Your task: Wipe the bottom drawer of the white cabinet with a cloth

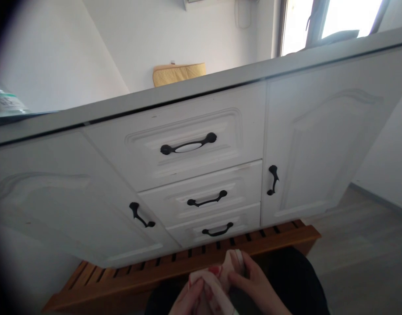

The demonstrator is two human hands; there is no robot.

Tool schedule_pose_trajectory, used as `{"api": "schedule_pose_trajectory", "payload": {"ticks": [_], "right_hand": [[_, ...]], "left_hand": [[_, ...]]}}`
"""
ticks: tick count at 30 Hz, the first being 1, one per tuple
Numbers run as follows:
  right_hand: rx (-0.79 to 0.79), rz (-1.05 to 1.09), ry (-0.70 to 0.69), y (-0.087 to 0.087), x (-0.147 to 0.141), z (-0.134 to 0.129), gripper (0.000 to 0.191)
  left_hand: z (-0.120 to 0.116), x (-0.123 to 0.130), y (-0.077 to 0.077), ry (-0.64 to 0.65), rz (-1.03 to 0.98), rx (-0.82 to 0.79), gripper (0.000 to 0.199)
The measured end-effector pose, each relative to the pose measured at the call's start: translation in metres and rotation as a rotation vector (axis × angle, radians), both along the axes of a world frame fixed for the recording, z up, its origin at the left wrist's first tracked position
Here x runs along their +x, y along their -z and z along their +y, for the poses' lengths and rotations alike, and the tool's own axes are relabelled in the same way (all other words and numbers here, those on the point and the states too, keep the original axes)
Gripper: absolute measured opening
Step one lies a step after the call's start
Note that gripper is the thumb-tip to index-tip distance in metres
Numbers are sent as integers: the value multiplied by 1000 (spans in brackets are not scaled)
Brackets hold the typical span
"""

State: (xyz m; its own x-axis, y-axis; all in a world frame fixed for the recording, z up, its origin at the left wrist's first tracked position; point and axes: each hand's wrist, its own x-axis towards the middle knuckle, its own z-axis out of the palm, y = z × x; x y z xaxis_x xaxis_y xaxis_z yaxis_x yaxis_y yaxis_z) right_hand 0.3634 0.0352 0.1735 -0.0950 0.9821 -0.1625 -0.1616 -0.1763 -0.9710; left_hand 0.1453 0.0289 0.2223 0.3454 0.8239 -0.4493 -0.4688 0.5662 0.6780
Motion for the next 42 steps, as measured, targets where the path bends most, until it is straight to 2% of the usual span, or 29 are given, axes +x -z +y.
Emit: {"api": "schedule_pose_trajectory", "payload": {"ticks": [2, 4, 7, 9, 11, 13, 14, 18, 22, 24, 26, 28, 30, 33, 35, 37, 40, 42], "right_hand": [[-26, 46, 78, 1, -1, 3, 48], [-39, 91, 134, -1, 0, 6, 47], [-115, 232, 145, 0, -3, 6, 61], [-220, 367, 34, 4, -7, 1, 63], [-292, 488, -199, 12, -12, -6, 54], [-304, 564, -397, 20, -14, -13, 46], [-297, 590, -434, 24, -15, -15, 43], [-300, 600, -295, 39, -19, -10, 41], [-257, 521, -193, 55, -29, 3, 46], [-226, 478, -154, 60, -34, 7, 49], [-202, 427, -99, 62, -36, 8, 52], [-216, 394, -45, 62, -36, 8, 56], [-260, 398, -60, 61, -34, 5, 61], [-198, 361, -149, 60, -33, 0, 63], [-131, 274, -138, 60, -36, -2, 68], [-114, 189, -76, 58, -40, -1, 72], [-138, 71, -44, 49, -40, 5, 57], [-153, 34, -84, 37, -33, 10, 48]], "left_hand": [[7, -3, -9, -43, 78, -15, 63], [16, -5, -14, -70, 83, -68, 63], [23, -4, -10, -1, -26, -161, 66], [23, -4, -4, 46, -12, -148, 67], [20, -7, -2, 79, 57, -104, 66], [17, -14, -4, 123, 88, -65, 66], [16, -18, -7, 159, 77, -45, 65], [14, -30, -8, 272, 37, -19, 53], [14, -33, 12, 216, 93, 26, 56], [15, -33, 22, 228, 86, 43, 61], [17, -33, 28, 203, 168, 39, 65], [19, -35, 31, 136, 325, 32, 73], [21, -36, 33, 97, 430, 8, 82], [22, -36, 32, 134, 460, -6, 89], [22, -35, 28, 193, 473, 34, 89], [21, -34, 23, 248, 430, 90, 85], [20, -36, 18, 330, 283, 152, 71], [18, -40, 22, 343, 181, 158, 64]]}}
